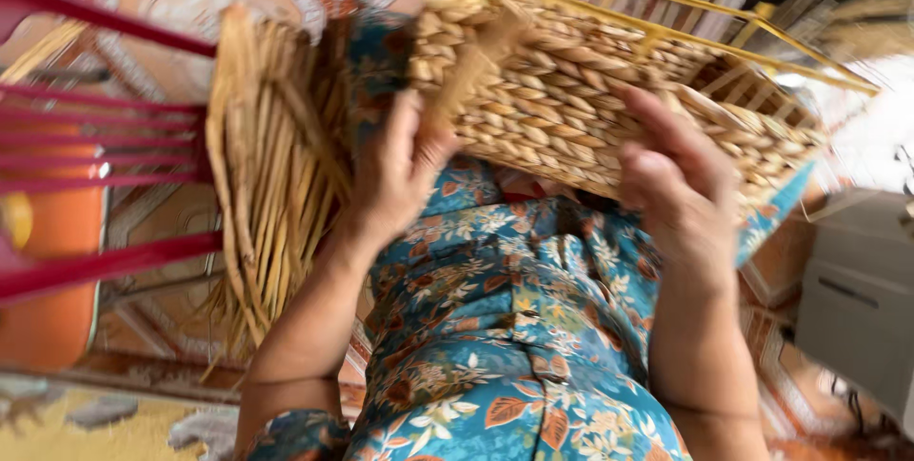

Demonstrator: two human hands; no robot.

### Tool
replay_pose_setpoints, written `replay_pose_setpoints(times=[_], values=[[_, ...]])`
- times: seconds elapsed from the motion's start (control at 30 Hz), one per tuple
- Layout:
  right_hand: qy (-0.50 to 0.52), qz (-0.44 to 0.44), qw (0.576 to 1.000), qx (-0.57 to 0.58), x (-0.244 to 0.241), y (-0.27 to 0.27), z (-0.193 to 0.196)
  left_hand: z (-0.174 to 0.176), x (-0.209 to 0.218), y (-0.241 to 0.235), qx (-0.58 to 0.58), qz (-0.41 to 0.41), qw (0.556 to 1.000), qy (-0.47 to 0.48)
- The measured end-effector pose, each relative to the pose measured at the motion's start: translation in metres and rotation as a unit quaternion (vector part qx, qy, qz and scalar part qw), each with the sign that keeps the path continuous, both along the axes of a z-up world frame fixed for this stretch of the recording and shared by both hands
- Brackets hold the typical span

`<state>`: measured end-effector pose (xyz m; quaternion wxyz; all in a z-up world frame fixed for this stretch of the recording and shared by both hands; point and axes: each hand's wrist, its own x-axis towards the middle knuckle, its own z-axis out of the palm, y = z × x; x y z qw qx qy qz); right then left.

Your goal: The person weaves a rectangular basket using dried palm leaves on a yellow metal frame. They interlace the leaves through vertical spokes, trim excess material with scissors, and continue weaving the sides.

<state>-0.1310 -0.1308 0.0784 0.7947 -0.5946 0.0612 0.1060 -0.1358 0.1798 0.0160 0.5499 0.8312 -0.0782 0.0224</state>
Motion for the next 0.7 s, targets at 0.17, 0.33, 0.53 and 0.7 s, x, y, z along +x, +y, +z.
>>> replay_pose_setpoints(times=[0.17,0.33,0.53,0.7], values=[[-0.028,0.047,0.985,0.161,-0.001,0.002,-0.024,0.023,-0.01,-0.087,-0.02,-0.151,0.988,-0.016],[-0.005,-0.079,0.989,0.126,-0.021,-0.034,-0.04,0.006,-0.017,-0.126,0.025,-0.198,0.98,-0.026],[-0.098,-0.185,0.965,0.155,-0.027,-0.099,-0.036,-0.006,-0.023,-0.12,0.019,-0.262,0.965,-0.002],[-0.043,-0.118,0.987,0.097,-0.038,-0.095,-0.025,0.013,-0.006,-0.038,0.098,-0.124,0.987,-0.007]])
